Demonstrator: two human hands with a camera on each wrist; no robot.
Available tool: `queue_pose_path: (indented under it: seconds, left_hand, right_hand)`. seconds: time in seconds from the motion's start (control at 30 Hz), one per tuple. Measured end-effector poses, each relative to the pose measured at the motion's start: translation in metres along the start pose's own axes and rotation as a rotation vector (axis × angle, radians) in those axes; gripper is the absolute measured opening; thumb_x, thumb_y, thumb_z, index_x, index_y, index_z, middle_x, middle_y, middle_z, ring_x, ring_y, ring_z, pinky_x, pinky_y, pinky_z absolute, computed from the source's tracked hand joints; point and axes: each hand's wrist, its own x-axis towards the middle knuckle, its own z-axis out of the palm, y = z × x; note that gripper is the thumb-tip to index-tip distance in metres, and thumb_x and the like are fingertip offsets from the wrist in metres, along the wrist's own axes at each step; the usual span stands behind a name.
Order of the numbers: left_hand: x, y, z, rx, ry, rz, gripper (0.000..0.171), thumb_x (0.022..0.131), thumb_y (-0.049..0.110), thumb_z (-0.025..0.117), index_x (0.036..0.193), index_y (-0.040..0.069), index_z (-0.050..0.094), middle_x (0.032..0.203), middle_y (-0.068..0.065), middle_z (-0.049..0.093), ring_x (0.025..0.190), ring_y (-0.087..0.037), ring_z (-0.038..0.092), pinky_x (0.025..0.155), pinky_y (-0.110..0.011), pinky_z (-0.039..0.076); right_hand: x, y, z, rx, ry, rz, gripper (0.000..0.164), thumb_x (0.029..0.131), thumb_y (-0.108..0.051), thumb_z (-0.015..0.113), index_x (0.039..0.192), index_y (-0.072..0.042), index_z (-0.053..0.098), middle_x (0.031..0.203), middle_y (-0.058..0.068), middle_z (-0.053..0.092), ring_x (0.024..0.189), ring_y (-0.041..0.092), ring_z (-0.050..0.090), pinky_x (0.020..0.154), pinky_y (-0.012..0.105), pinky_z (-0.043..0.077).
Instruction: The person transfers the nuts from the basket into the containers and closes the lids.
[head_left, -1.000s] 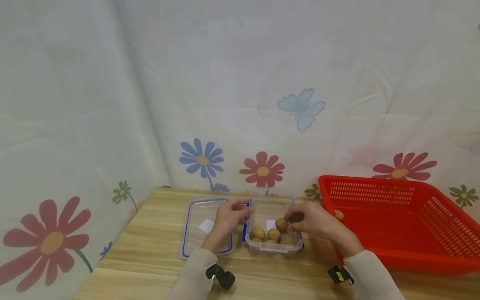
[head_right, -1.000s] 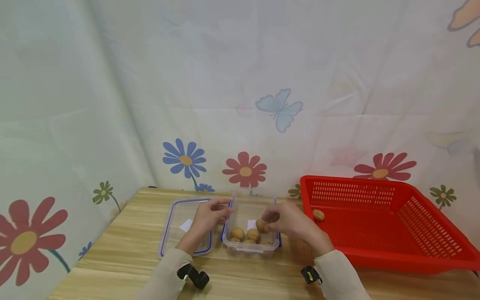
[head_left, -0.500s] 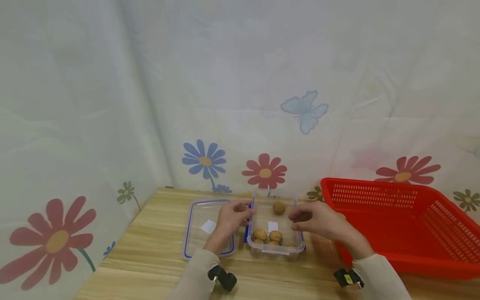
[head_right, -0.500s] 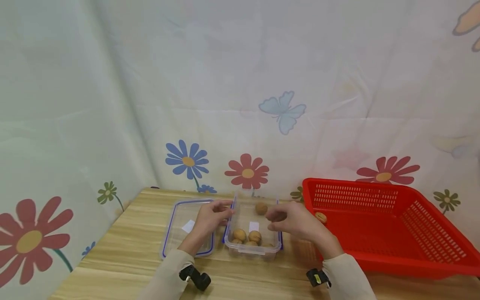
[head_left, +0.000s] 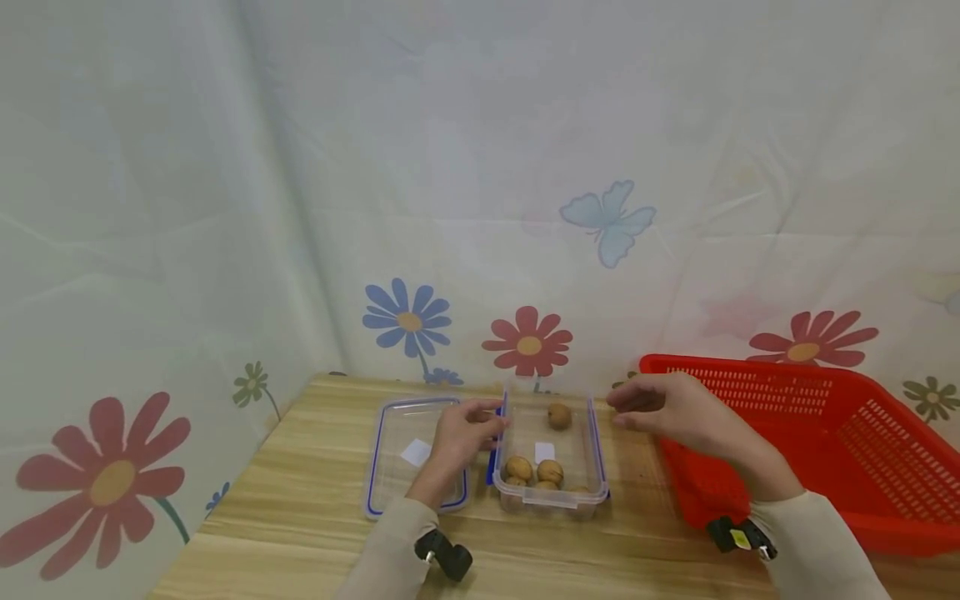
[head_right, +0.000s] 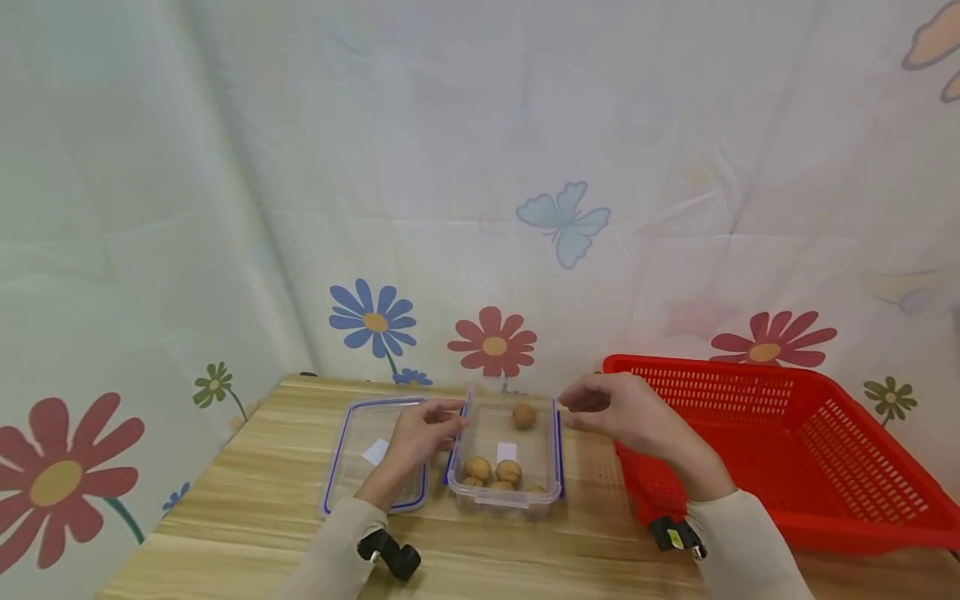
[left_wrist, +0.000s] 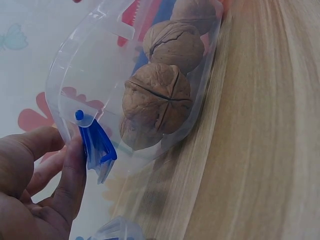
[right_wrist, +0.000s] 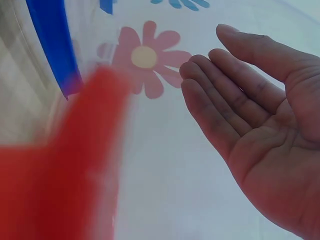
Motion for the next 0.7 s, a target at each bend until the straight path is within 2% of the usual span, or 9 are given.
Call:
queue_pose_path:
  seconds: [0.17,0.37,0.47,0.57,0.7]
  left_hand:
    - [0.002,-0.002,0.000,0.003,-0.004,0.016,0.035,0.095,0.007,0.080,0.129,-0.001,0.074,0.103,-0.013,0.074,0.087,-0.023,0.075,0.075,-0.034,0.067]
    - [0.002,-0.003,0.000,-0.006,-0.005,0.017,0.035,0.095,0.007,0.080,0.129,-0.001,0.074,0.103,-0.013,0.074,0.089,-0.025,0.075,0.076,-0.035,0.067]
    - [0.002,-0.004,0.000,-0.006,-0.007,0.020,0.035,0.095,0.008,0.080,0.129,0.000,0.074,0.103,-0.013,0.074,0.089,-0.026,0.075,0.076,-0.036,0.067]
    - [0.003,-0.006,0.000,-0.005,-0.007,0.029,0.035,0.095,0.008,0.080,0.128,0.000,0.074,0.104,-0.013,0.074,0.089,-0.026,0.075,0.076,-0.035,0.067]
    - [0.004,-0.008,0.000,-0.005,-0.006,0.037,0.035,0.094,0.008,0.081,0.128,0.000,0.074,0.103,-0.013,0.074,0.088,-0.025,0.075,0.075,-0.035,0.067]
  right_hand:
    - [0.001,-0.004,-0.013,-0.035,0.016,0.019,0.029,0.094,-0.022,0.085,0.120,-0.012,0.079,0.113,0.001,0.076,0.102,0.022,0.071,0.091,0.035,0.064]
    - [0.001,0.000,-0.029,-0.041,0.016,-0.010,0.031,0.095,-0.024,0.084,0.123,-0.012,0.077,0.115,0.001,0.077,0.102,0.020,0.072,0.088,0.021,0.060]
    - [0.002,0.007,-0.036,-0.061,0.024,-0.031,0.033,0.096,-0.021,0.083,0.126,-0.010,0.076,0.117,0.003,0.077,0.103,0.021,0.072,0.087,0.019,0.059]
    - [0.003,0.015,-0.043,-0.088,0.036,-0.038,0.035,0.097,-0.019,0.081,0.129,-0.008,0.074,0.118,0.006,0.077,0.106,0.024,0.072,0.088,0.023,0.061]
    - [0.004,0.024,-0.049,-0.105,0.043,0.003,0.038,0.098,-0.023,0.080,0.133,-0.009,0.073,0.122,0.006,0.076,0.111,0.027,0.070,0.094,0.038,0.063]
